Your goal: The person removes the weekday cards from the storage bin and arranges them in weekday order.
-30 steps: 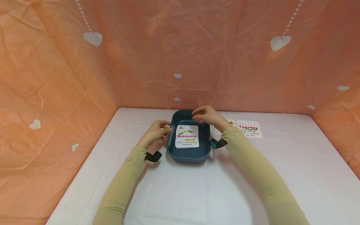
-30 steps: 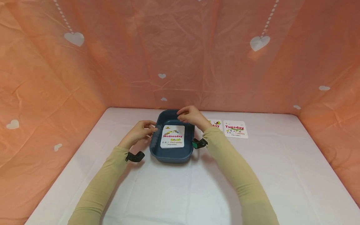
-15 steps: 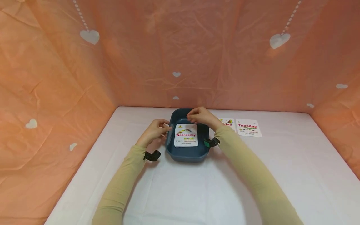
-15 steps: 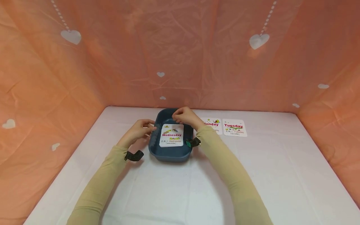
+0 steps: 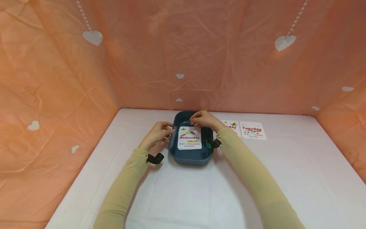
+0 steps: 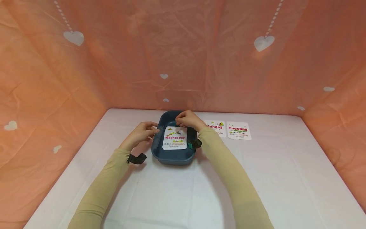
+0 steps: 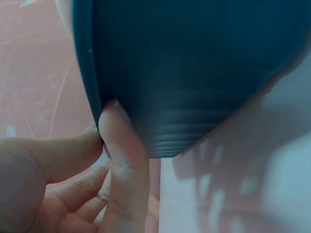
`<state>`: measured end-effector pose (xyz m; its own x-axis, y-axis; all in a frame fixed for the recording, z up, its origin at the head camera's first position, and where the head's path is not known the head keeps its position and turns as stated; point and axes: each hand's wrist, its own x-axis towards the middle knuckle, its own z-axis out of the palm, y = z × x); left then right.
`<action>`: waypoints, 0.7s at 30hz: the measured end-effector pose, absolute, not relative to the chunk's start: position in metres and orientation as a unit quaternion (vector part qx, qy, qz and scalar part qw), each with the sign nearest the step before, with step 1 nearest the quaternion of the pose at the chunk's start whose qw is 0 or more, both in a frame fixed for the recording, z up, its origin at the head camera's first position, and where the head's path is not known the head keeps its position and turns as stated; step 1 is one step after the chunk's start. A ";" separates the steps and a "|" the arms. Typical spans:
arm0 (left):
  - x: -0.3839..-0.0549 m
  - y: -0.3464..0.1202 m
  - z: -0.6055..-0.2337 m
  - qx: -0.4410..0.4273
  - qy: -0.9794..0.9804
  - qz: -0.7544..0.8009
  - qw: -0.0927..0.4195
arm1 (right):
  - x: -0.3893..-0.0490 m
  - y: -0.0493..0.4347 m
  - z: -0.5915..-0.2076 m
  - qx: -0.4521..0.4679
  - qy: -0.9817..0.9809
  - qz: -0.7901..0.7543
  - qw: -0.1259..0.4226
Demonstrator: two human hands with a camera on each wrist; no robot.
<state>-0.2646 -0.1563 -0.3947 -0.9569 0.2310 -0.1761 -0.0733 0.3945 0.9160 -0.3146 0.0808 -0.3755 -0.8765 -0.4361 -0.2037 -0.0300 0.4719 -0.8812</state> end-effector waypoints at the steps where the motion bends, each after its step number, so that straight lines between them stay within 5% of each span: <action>1: -0.265 -0.156 -0.395 0.047 0.823 0.549 0.139 | -0.315 0.081 -0.376 -0.142 0.834 -0.492 0.205; 21: -0.263 -0.155 -0.395 0.047 0.828 0.542 0.136 | -0.319 0.073 -0.382 -0.166 0.857 -0.436 0.220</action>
